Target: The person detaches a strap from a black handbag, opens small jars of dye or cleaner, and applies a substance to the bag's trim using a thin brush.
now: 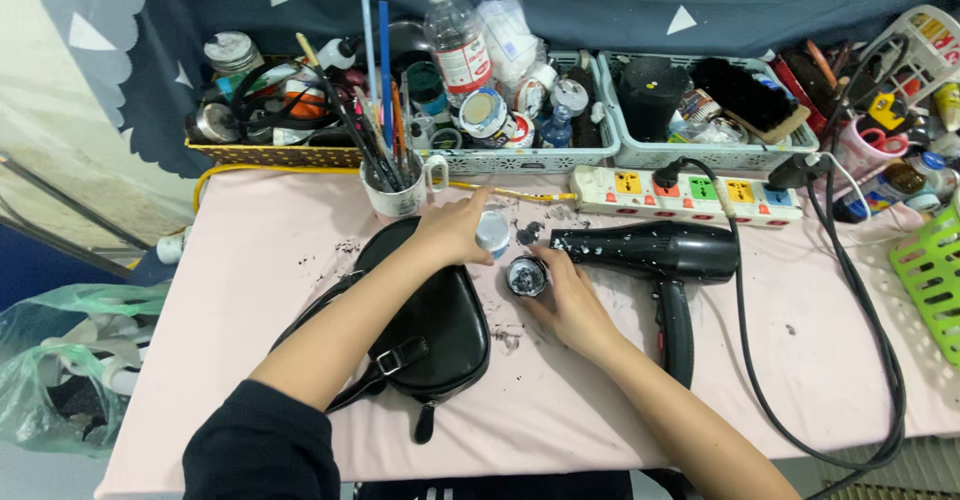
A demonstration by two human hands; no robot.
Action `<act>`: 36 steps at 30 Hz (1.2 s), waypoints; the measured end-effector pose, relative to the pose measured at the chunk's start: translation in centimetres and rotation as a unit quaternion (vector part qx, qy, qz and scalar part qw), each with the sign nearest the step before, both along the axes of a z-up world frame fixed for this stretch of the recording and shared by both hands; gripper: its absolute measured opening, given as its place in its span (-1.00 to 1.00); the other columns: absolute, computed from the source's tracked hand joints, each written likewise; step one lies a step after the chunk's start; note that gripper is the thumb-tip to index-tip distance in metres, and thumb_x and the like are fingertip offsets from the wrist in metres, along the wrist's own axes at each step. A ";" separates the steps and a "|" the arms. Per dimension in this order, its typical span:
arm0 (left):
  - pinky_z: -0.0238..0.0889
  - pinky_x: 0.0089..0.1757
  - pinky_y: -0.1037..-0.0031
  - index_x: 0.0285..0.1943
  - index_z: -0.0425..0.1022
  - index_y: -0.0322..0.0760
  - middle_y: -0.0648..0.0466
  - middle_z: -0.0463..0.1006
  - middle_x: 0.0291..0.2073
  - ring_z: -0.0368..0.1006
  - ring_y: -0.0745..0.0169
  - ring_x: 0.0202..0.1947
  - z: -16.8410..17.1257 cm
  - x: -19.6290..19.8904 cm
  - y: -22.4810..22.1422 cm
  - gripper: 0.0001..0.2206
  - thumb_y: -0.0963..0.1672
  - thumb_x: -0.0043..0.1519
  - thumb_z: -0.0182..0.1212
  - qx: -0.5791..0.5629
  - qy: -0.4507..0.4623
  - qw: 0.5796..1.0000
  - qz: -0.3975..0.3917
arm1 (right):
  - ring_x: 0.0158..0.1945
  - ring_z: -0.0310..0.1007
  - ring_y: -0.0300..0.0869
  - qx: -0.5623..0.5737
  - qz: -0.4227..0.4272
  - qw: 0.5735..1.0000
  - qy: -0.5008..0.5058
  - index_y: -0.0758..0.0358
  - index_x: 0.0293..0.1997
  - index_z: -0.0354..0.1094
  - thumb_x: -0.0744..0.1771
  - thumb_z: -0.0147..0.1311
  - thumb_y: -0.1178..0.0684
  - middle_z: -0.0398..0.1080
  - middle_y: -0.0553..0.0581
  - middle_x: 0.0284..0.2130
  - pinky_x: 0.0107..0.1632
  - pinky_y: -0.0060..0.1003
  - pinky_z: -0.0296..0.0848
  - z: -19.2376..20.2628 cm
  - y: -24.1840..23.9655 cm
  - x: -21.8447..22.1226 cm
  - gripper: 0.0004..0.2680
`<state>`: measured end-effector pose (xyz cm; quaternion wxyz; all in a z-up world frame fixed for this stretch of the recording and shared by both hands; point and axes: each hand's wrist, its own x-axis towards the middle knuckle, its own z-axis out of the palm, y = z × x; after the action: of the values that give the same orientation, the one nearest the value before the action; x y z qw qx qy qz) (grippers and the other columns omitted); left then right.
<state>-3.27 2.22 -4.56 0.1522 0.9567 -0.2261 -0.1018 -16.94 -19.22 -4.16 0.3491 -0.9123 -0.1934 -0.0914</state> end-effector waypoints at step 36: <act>0.37 -0.12 0.03 0.25 0.20 -0.39 -0.19 0.43 0.07 0.39 -0.24 0.09 2.2 -2.0 12.3 -0.26 0.07 0.04 0.46 -0.158 -0.133 0.952 0.227 | 0.18 0.34 0.14 -0.010 -0.104 0.992 -0.065 0.36 0.38 0.02 0.23 0.38 0.11 0.24 0.40 0.14 0.10 -0.06 0.45 0.8 5.3 6.7 -0.38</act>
<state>-5.27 14.52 -2.38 0.2890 0.9514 -0.0346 0.1002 -10.28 -13.96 -3.40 0.3154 -0.9231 -0.1209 -0.1838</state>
